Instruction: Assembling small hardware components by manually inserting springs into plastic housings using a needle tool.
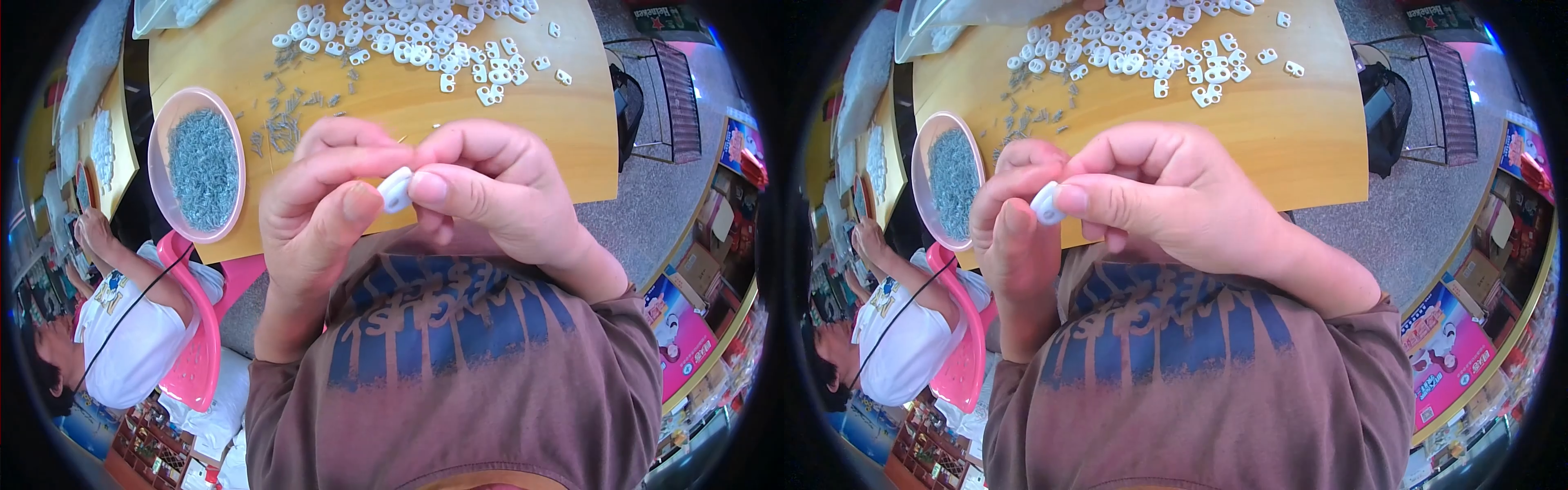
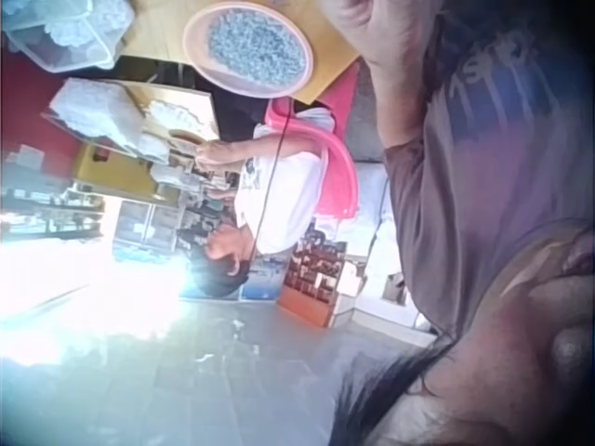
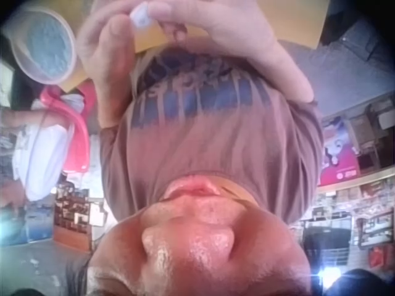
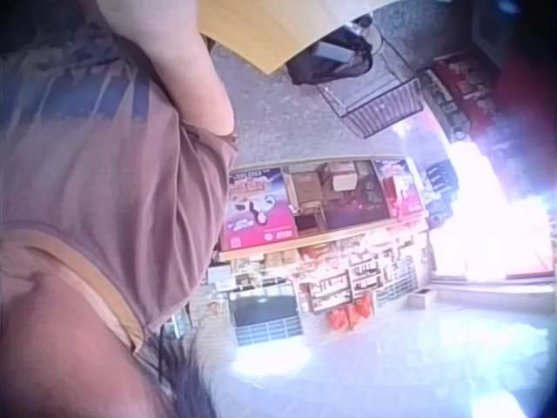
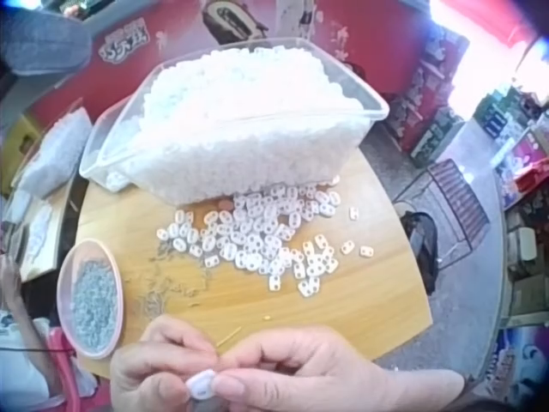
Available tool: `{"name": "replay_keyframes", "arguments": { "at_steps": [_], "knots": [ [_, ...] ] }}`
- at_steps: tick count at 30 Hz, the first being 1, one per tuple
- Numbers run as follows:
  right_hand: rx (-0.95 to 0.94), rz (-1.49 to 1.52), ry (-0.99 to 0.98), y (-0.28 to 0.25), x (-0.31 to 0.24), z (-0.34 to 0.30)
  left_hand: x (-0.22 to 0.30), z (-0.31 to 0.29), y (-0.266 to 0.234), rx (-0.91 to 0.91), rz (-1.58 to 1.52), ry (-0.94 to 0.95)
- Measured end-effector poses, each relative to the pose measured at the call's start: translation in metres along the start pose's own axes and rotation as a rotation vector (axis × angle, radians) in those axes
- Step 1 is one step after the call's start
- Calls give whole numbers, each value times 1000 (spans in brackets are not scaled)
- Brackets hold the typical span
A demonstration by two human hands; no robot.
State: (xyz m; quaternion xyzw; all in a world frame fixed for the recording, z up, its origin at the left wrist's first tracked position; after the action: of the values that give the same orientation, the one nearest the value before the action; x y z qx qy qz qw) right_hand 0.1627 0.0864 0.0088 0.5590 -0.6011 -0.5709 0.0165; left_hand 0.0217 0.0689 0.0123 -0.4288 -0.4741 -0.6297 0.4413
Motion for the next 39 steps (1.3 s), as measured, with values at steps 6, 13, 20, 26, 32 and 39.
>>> {"name": "replay_keyframes", "arguments": {
  "at_steps": [6, 13, 20, 26, 32, 39],
  "knots": [
    [-27, -999, -895, 8, -26, -5, 1, -9, 2, 167, -162, -129],
    [-49, -1051, -1033, 13, -24, -6, 5, -10, 8, 203, -247, -91],
    [-59, -1006, -1002, 13, -22, -6, 3, -14, 1, 90, -49, -20],
    [-107, -831, -841, 8, -20, -5, 8, -12, 3, 82, 21, 20],
    [-110, -800, -814, 3, -18, -3, 4, -12, 4, 85, -6, -7],
    [-119, -781, -803, 2, -18, -2, 2, -11, 5, 96, -45, -22]
  ]
}}
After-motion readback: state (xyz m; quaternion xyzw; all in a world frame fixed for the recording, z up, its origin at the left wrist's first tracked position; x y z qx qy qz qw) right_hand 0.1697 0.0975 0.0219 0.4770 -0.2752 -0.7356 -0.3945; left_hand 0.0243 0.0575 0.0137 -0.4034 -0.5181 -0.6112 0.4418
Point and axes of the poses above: each hand's wrist, its own z-axis towards the middle knuckle, its own y-axis out of the palm, x = y × z, the point moved 4 cm from there along z, towards the middle knuckle
